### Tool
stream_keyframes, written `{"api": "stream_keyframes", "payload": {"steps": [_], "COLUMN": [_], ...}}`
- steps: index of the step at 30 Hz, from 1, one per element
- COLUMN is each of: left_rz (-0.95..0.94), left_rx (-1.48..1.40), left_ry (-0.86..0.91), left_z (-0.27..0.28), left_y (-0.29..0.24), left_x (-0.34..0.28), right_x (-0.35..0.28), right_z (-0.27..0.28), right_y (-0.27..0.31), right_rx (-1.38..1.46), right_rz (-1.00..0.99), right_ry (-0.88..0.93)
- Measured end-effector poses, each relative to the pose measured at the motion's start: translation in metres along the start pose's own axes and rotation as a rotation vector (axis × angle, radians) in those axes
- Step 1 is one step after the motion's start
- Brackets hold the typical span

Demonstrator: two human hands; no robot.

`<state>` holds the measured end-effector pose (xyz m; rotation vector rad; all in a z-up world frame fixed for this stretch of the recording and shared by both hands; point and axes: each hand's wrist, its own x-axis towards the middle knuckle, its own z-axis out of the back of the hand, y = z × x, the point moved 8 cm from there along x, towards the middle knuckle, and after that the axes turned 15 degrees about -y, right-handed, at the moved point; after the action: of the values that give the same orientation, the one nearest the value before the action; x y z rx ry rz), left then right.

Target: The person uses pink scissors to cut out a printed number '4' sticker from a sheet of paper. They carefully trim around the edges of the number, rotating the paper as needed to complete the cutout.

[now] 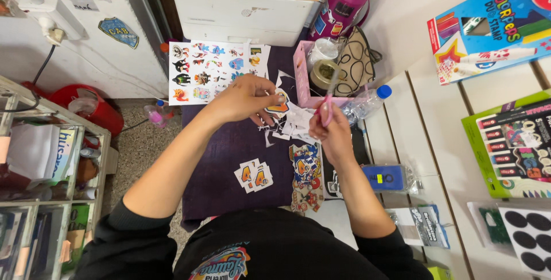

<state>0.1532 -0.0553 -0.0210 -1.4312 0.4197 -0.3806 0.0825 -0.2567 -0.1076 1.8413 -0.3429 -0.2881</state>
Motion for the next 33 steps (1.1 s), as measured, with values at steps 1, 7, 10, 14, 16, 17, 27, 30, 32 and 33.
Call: {"api": "stream_keyframes", "payload": {"steps": [1, 7, 10, 14, 16, 17, 27, 30, 32, 33], "left_rz": [0.008, -0.110, -0.263, -0.191, -0.159, -0.159, -0.086, -0.080, -0.018, 0.046], "left_rx": [0.000, 0.185, 0.379, 0.259, 0.204, 0.248, 0.719, 0.711, 0.699, 0.686], "left_ry": [0.002, 0.086, 0.116, 0.054, 0.028, -0.037, -0.370, -0.379, -0.356, -0.330], "left_z": [-0.001, -0.036, -0.062, -0.072, -0.069, -0.061, -0.011, -0.014, -0.015, -0.017], "left_y": [0.002, 0.033, 0.057, 0.083, 0.098, 0.110, 0.245, 0.255, 0.278, 0.292], "left_x": [-0.004, -0.021, -0.025, -0.039, -0.049, -0.051, -0.108, -0.118, -0.121, -0.122], "right_x": [-0.006, -0.048, -0.064, -0.073, -0.082, -0.085, -0.108, -0.136, -0.138, -0.141], "right_z": [-0.004, -0.014, -0.014, 0.027, 0.041, 0.050, 0.146, 0.130, 0.111, 0.103], "right_y": [0.004, 0.038, 0.031, -0.019, -0.037, -0.043, -0.113, -0.098, -0.092, -0.087], "right_rx": [0.001, -0.241, -0.472, -0.639, -0.648, -0.651, -0.770, -0.735, -0.676, -0.618], "right_rz": [-0.007, 0.190, 0.263, 0.196, 0.170, 0.156, 0.034, 0.099, 0.174, 0.245], "right_ry": [-0.004, -0.091, -0.038, -0.112, -0.137, -0.215, -0.629, -0.766, -0.764, -0.761]}}
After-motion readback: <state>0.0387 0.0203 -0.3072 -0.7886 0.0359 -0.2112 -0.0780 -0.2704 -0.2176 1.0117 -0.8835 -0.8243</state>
